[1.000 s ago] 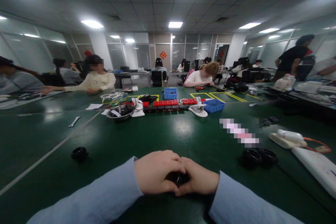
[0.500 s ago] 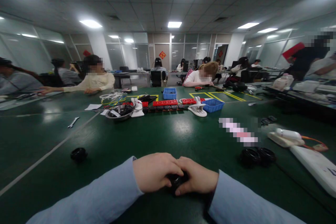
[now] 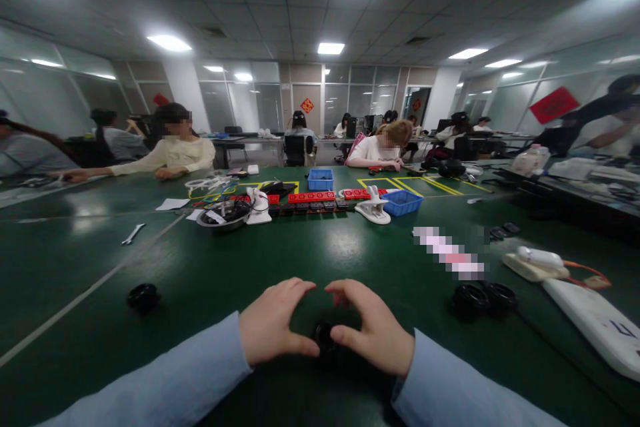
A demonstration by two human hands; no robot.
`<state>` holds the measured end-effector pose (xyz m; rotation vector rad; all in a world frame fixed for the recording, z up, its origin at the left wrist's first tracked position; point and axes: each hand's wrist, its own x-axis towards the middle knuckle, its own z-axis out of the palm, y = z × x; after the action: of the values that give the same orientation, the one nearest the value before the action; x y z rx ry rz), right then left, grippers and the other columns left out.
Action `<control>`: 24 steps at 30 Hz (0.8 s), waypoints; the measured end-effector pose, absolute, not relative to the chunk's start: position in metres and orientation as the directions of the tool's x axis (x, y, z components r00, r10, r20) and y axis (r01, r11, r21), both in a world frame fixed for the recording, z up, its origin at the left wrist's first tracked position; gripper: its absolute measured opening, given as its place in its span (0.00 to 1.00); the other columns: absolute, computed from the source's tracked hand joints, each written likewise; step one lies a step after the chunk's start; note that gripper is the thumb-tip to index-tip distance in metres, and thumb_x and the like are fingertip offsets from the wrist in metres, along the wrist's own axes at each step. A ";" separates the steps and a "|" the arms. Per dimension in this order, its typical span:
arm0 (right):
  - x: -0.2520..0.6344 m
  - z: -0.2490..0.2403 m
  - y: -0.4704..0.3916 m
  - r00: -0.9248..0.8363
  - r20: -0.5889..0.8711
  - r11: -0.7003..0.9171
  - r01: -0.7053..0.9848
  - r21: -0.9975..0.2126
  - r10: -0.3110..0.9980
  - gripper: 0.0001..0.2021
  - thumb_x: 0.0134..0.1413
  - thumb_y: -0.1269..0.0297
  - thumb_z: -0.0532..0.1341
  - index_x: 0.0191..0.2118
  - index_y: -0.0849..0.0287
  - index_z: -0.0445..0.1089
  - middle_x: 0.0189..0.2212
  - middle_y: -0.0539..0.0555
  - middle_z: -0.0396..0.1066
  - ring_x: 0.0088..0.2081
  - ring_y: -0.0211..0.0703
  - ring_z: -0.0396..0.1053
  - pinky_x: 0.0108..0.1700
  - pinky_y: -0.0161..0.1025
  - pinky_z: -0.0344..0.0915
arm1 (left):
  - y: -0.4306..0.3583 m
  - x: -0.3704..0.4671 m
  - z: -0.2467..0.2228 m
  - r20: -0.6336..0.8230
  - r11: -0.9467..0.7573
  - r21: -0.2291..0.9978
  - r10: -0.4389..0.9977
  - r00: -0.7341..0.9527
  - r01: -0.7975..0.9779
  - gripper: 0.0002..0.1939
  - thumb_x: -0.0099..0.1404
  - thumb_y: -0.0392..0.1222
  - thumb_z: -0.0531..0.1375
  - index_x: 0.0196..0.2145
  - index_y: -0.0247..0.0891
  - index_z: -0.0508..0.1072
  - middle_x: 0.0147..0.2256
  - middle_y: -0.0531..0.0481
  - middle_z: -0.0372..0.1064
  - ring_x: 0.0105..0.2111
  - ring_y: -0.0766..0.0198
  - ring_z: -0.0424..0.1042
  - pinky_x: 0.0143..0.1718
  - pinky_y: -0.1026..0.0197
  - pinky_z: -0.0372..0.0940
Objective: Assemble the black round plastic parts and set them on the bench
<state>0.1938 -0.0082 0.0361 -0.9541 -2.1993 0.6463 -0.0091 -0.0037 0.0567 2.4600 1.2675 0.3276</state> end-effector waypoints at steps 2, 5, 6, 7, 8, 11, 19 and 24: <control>0.186 0.043 -0.016 -0.529 0.361 0.633 0.538 -0.557 0.768 0.24 0.43 0.48 0.59 0.44 0.59 0.62 0.35 0.54 0.64 0.37 0.45 0.61 0.38 0.42 0.57 | -0.005 -0.010 0.041 0.041 -0.531 0.445 0.816 0.576 0.721 0.41 0.40 0.55 0.66 0.50 0.38 0.59 0.44 0.45 0.61 0.43 0.54 0.62 0.44 0.52 0.58; 0.174 0.047 -0.025 -0.588 0.284 0.649 0.628 -0.430 0.757 0.24 0.40 0.46 0.60 0.40 0.59 0.65 0.34 0.54 0.65 0.36 0.46 0.60 0.36 0.41 0.57 | -0.010 -0.007 0.024 0.060 -0.570 0.472 0.782 0.621 0.672 0.41 0.36 0.55 0.67 0.47 0.37 0.60 0.44 0.45 0.61 0.42 0.53 0.61 0.46 0.51 0.56; 0.170 0.046 -0.027 -0.597 0.256 0.646 0.650 -0.401 0.760 0.22 0.40 0.47 0.60 0.38 0.59 0.65 0.34 0.54 0.65 0.36 0.45 0.61 0.36 0.40 0.58 | -0.012 -0.005 0.021 0.072 -0.578 0.476 0.777 0.626 0.662 0.41 0.35 0.55 0.67 0.45 0.36 0.61 0.43 0.45 0.61 0.42 0.53 0.61 0.46 0.50 0.56; 0.167 0.045 -0.028 -0.601 0.233 0.640 0.668 -0.380 0.765 0.20 0.41 0.48 0.60 0.36 0.59 0.66 0.33 0.54 0.64 0.35 0.44 0.61 0.35 0.40 0.58 | -0.014 -0.002 0.018 0.084 -0.578 0.482 0.778 0.622 0.658 0.39 0.34 0.54 0.67 0.44 0.35 0.63 0.43 0.45 0.61 0.42 0.53 0.61 0.46 0.50 0.55; 0.164 0.043 -0.029 -0.602 0.216 0.635 0.681 -0.365 0.769 0.18 0.42 0.51 0.61 0.35 0.59 0.66 0.33 0.54 0.64 0.35 0.44 0.61 0.35 0.39 0.58 | -0.017 0.000 0.017 0.092 -0.571 0.487 0.786 0.611 0.661 0.37 0.34 0.54 0.68 0.42 0.35 0.64 0.42 0.45 0.61 0.41 0.53 0.61 0.46 0.51 0.56; 0.160 0.040 -0.030 -0.602 0.185 0.624 0.697 -0.353 0.777 0.14 0.44 0.57 0.61 0.35 0.61 0.67 0.32 0.53 0.64 0.35 0.43 0.61 0.37 0.38 0.59 | -0.022 0.008 0.016 0.111 -0.526 0.493 0.829 0.549 0.694 0.29 0.36 0.53 0.68 0.36 0.37 0.68 0.38 0.48 0.63 0.39 0.55 0.62 0.44 0.53 0.57; 0.177 0.058 -0.035 -0.734 0.129 0.677 0.525 -0.515 0.667 0.16 0.45 0.71 0.60 0.43 0.54 0.66 0.42 0.53 0.67 0.45 0.45 0.61 0.53 0.48 0.48 | -0.015 0.008 0.004 0.146 -0.587 0.419 0.796 0.587 0.692 0.21 0.41 0.50 0.66 0.35 0.42 0.70 0.36 0.53 0.62 0.38 0.59 0.61 0.42 0.57 0.56; 0.179 0.057 -0.032 -0.824 0.222 0.735 0.301 -0.608 0.521 0.16 0.37 0.80 0.53 0.33 0.57 0.70 0.38 0.51 0.69 0.44 0.39 0.64 0.56 0.43 0.44 | -0.004 0.009 0.005 0.136 -0.653 0.395 0.737 0.662 0.646 0.26 0.35 0.48 0.68 0.35 0.44 0.71 0.40 0.53 0.59 0.41 0.58 0.59 0.45 0.57 0.55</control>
<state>0.1795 -0.0324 0.0565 -0.6329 -2.5574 0.8030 0.0088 -0.0041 0.0053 2.5677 1.1012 0.4099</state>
